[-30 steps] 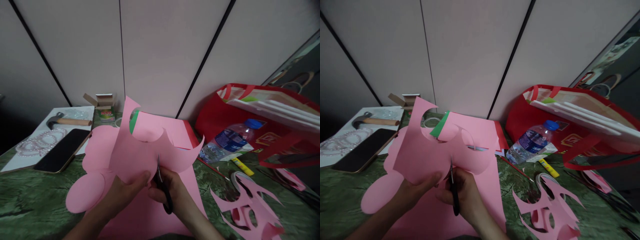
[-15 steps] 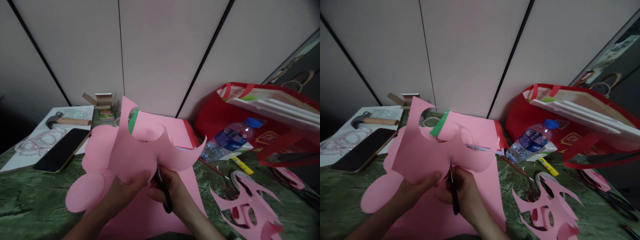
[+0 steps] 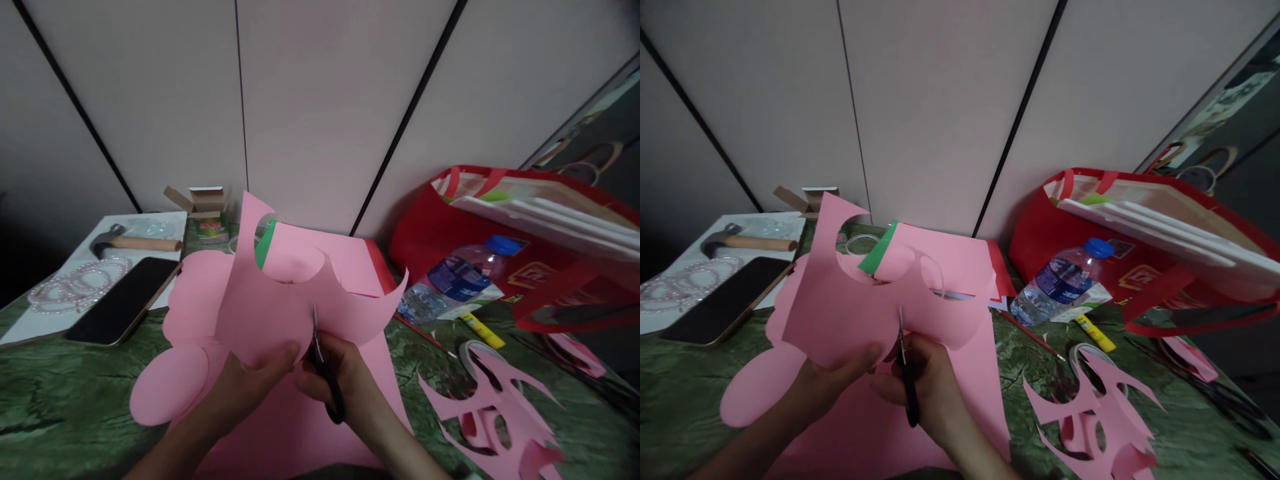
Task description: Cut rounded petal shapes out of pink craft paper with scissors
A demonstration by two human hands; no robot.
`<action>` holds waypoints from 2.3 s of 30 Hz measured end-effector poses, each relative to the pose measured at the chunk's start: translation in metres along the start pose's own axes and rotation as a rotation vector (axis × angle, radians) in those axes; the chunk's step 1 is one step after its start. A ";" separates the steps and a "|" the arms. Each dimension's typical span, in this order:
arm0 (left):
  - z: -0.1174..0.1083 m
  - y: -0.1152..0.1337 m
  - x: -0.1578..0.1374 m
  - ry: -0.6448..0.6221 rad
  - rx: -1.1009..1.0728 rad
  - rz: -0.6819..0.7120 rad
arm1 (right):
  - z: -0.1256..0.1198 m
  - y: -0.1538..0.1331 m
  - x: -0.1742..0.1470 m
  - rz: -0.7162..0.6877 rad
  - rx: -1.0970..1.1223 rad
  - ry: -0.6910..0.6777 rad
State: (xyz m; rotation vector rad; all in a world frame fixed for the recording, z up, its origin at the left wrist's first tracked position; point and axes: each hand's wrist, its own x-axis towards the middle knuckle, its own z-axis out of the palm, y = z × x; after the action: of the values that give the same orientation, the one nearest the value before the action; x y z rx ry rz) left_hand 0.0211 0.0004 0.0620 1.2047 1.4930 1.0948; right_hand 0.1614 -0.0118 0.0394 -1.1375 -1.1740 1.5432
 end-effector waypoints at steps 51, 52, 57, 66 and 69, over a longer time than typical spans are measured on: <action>-0.005 0.001 0.010 -0.117 -0.076 0.138 | 0.003 0.003 0.003 0.014 -0.026 0.049; -0.006 0.000 0.011 -0.130 -0.064 0.142 | 0.003 0.002 0.003 0.021 -0.023 0.051; -0.008 -0.005 0.015 -0.140 -0.049 0.165 | 0.003 0.000 0.002 0.022 -0.021 0.053; -0.010 -0.009 0.016 -0.154 -0.064 0.177 | 0.002 0.000 0.001 0.025 -0.026 0.043; -0.009 -0.008 0.017 -0.150 -0.082 0.157 | 0.002 0.001 0.000 0.015 -0.014 0.030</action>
State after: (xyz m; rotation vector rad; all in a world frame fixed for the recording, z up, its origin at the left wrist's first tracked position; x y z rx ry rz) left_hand 0.0088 0.0151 0.0538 1.3335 1.2453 1.1317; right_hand 0.1594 -0.0118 0.0390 -1.1771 -1.1598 1.5264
